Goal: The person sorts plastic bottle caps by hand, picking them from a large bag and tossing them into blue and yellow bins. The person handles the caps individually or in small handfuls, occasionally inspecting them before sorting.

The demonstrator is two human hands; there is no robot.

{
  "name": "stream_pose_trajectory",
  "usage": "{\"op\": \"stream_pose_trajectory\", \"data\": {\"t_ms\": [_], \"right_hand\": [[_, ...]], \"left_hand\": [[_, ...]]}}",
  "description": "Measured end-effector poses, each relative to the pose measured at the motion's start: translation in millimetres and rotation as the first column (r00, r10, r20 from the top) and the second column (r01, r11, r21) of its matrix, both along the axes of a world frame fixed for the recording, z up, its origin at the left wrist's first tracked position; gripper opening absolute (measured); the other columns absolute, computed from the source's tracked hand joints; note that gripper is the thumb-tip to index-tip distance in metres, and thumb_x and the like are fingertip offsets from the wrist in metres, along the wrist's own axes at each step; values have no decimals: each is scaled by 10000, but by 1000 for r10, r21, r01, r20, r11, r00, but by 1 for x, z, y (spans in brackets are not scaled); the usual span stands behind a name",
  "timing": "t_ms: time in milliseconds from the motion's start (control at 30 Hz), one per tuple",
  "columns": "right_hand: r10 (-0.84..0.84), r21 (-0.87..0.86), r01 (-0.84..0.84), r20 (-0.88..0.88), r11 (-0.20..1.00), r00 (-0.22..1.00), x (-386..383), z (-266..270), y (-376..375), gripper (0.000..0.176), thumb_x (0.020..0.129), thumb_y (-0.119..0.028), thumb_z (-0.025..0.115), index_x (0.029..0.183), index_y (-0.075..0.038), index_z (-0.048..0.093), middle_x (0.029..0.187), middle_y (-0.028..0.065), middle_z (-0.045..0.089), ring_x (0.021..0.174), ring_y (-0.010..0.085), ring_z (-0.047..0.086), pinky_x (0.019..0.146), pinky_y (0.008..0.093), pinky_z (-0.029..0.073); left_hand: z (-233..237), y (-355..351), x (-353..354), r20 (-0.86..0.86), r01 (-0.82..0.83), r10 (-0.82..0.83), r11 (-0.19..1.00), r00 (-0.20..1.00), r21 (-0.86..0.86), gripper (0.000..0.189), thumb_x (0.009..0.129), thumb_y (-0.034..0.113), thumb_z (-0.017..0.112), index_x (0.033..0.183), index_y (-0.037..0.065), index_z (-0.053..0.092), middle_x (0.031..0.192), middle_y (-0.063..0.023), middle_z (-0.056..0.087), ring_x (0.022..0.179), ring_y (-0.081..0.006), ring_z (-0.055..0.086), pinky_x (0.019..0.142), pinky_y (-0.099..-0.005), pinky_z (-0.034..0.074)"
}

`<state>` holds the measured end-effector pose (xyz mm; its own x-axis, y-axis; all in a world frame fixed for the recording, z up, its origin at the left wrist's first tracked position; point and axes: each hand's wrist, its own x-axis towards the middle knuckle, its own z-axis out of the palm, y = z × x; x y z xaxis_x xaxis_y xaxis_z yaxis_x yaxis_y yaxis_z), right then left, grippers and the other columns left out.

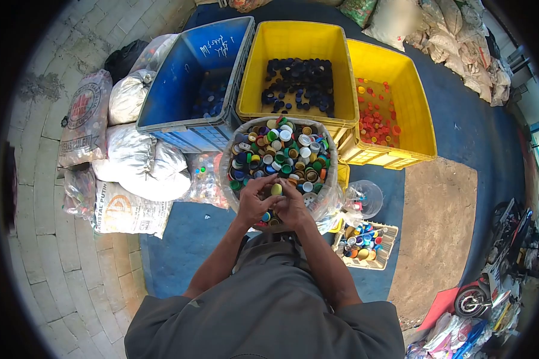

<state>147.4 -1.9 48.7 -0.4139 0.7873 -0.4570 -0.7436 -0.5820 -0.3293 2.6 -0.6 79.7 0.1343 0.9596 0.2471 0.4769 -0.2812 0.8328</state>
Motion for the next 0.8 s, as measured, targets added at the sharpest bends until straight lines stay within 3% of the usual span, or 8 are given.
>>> {"op": "stream_pose_trajectory", "data": {"t_ms": [133, 233, 367, 433, 533, 600, 800], "right_hand": [[-50, -19, 49, -88, 999, 995, -2, 3, -3, 272, 935, -310, 595, 1124, -119, 556, 1081, 21, 593, 934, 156, 597, 787, 351, 511], [-64, 75, 61, 37, 995, 997, -3, -2, -3, 262, 919, -266, 622, 1135, -144, 539, 1053, 4, 594, 847, 139, 595, 725, 333, 510], [-74, 203, 25, 237, 979, 969, -6, -5, -2, 325, 847, -172, 715, 1098, -100, 522, 1037, 22, 579, 867, 122, 582, 734, 295, 500], [-57, 253, -61, 434, 965, 899, -5, 1, -2, 378, 799, -150, 763, 1079, -75, 519, 1014, 25, 571, 887, 106, 568, 740, 263, 489], [-240, 421, -31, 576, 907, 781, -13, 11, -2, 389, 772, -109, 787, 1051, -83, 517, 935, -8, 577, 789, 70, 554, 674, 211, 468], [-265, 457, -99, 664, 884, 699, -12, 10, -1, 383, 761, -115, 798, 1029, -79, 526, 909, -18, 573, 769, 58, 545, 662, 203, 463], [-283, 473, -236, 783, 849, 554, -8, 8, 1, 381, 755, -124, 810, 1019, -66, 542, 905, -25, 564, 778, 47, 535, 661, 195, 457]], "left_hand": [[-3, -2, -3, 183, 40, -18, 992, 983, -120, 489, 741, 11, 750, 1211, 67, 630, 1070, -80, 666, 889, -152, 637, 789, -286, 524], [1, -5, -5, 367, 75, 48, 947, 929, -314, 488, 757, -47, 716, 1222, 63, 618, 1059, -57, 673, 936, -139, 641, 813, -277, 531], [-6, -4, -8, 417, 85, 77, 931, 905, -356, 480, 779, -76, 683, 1235, 45, 601, 1076, -64, 670, 948, -134, 644, 813, -266, 533], [1, -4, -7, 439, 85, 86, 930, 894, -356, 479, 791, -92, 656, 1247, 38, 589, 1088, -79, 667, 958, -140, 646, 823, -267, 533], [-8, -6, -7, 459, 90, 70, 944, 885, -316, 515, 764, -128, 600, 1250, 43, 592, 1092, -96, 671, 950, -159, 661, 794, -262, 542], [-7, -6, -8, 508, 101, 96, 933, 856, -346, 519, 768, -127, 586, 1260, 39, 586, 1088, -106, 675, 947, -152, 660, 791, -260, 541], [-17, -4, -15, 524, 139, 76, 923, 848, -359, 479, 802, -112, 569, 1262, 20, 582, 1077, -123, 684, 969, -146, 652, 803, -254, 533]]}}
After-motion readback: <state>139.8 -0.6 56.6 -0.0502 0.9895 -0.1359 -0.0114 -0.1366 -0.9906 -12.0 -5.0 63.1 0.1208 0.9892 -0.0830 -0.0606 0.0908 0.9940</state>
